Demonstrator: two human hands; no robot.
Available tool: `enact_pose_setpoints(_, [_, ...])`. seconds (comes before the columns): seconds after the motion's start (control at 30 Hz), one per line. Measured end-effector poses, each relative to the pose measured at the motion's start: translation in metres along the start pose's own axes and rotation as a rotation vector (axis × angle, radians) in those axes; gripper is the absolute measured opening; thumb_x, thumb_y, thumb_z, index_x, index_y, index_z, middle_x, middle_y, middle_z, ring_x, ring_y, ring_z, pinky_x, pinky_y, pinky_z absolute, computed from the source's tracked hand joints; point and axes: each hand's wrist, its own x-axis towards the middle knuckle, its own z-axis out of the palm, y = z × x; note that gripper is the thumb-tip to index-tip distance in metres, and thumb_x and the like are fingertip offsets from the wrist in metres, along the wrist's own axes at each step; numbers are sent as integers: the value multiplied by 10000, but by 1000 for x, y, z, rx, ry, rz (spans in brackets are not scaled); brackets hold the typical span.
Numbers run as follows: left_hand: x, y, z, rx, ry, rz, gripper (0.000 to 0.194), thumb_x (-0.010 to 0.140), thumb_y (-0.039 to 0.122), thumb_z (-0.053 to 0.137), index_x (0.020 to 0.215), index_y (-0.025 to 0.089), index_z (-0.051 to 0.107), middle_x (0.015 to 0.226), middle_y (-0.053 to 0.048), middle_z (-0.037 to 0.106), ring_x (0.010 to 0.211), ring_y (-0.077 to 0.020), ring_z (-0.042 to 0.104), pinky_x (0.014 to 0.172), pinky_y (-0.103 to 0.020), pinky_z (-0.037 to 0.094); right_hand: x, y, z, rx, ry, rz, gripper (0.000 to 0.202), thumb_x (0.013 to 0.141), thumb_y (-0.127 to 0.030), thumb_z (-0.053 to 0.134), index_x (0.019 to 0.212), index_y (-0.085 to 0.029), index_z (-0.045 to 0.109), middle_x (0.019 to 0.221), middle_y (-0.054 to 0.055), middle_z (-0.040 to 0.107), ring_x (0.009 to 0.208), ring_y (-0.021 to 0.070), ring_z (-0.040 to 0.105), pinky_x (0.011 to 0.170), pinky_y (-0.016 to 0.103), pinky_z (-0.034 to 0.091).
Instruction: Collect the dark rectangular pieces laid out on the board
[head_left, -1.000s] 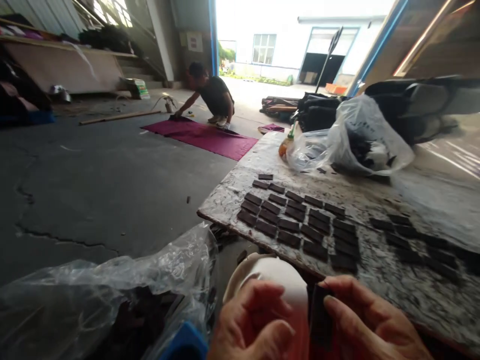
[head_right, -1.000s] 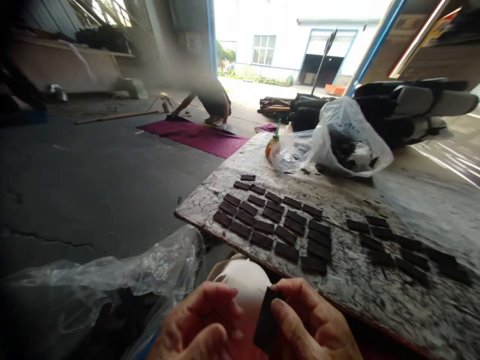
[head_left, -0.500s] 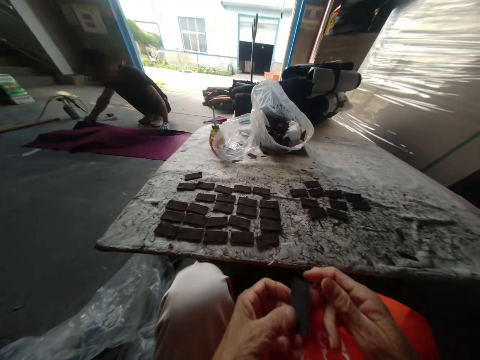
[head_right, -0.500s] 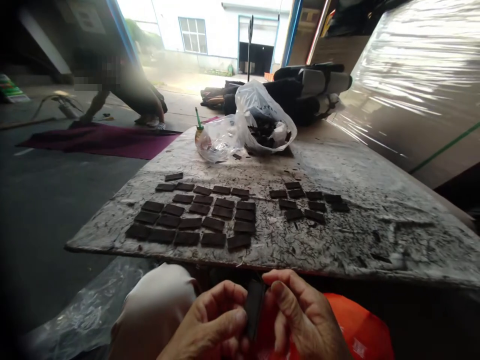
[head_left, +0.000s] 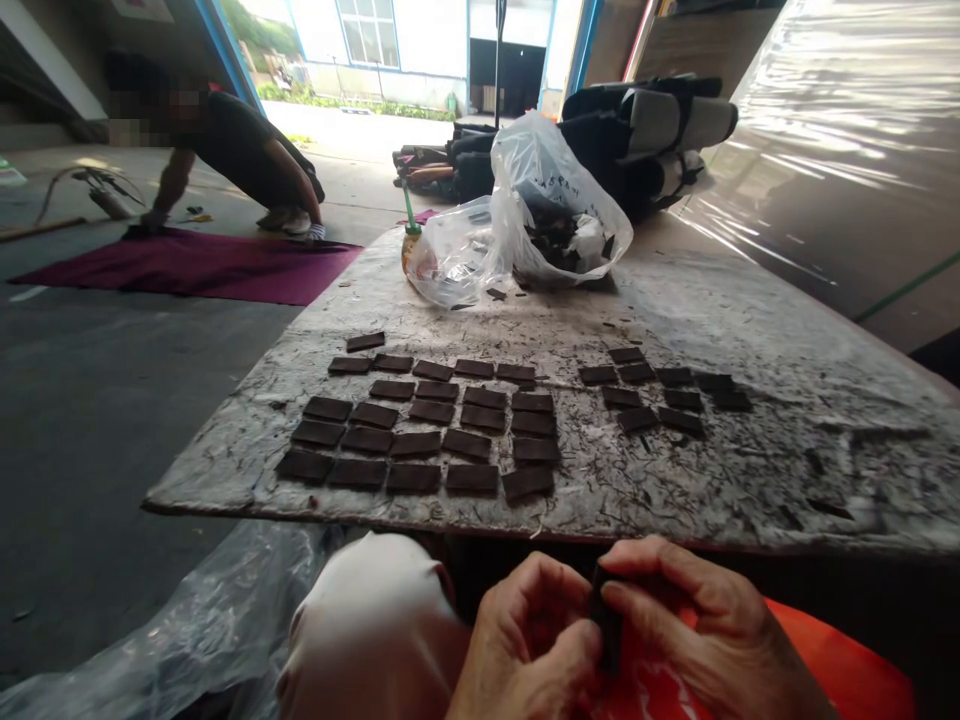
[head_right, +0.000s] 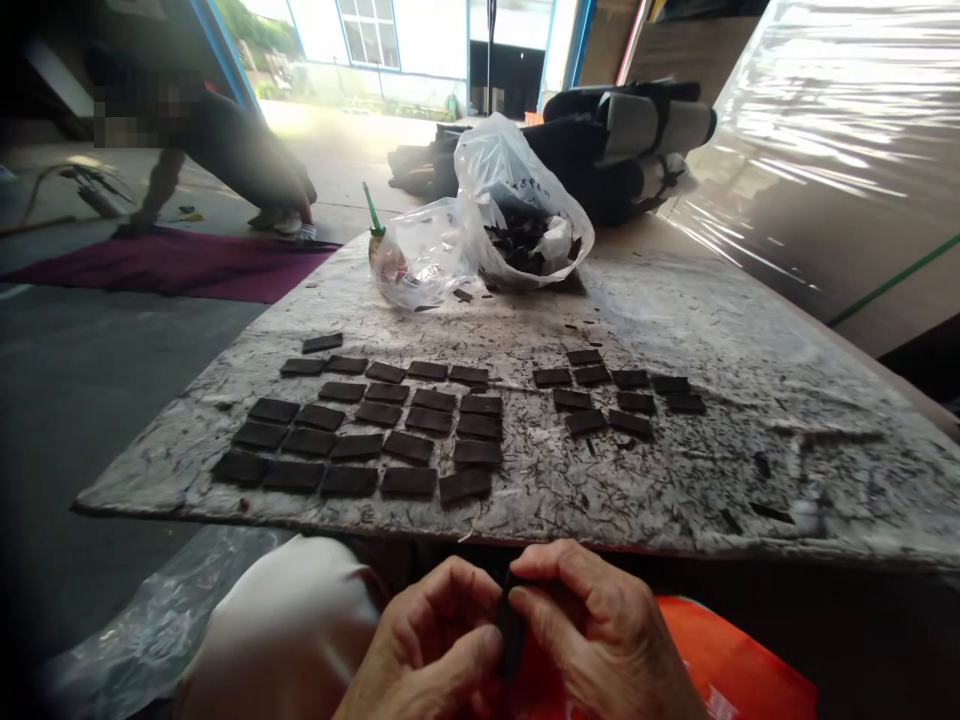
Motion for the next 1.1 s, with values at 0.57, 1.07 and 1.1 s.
enact_pose_setpoints(0.57, [12, 1, -1, -187, 55, -92, 296, 595, 312, 728, 814, 181, 578, 726, -6, 581, 617, -142, 502, 615, -293, 385, 6, 11, 2, 3, 92, -167, 190, 743, -168, 681, 874, -304, 705, 794, -46, 723, 664, 121, 682, 585, 106, 531])
enact_pose_setpoints(1.07, [17, -7, -12, 380, 152, 415, 106, 785, 246, 578, 734, 178, 642, 695, -26, 588, 651, -158, 532, 618, -259, 417, 2, 20, 8, 217, 131, -168, 252, 767, -156, 687, 956, -324, 686, 885, -25, 714, 781, 152, 688, 703, 180, 558])
enact_pose_setpoints(1.1, [17, -9, -15, 444, 162, 525, 92, 795, 230, 579, 758, 183, 650, 705, -32, 596, 663, -163, 548, 627, -258, 424, 2, 20, 8, 180, 138, -242, 270, 771, -149, 683, 979, -321, 683, 915, -19, 709, 818, 152, 682, 732, 177, 553])
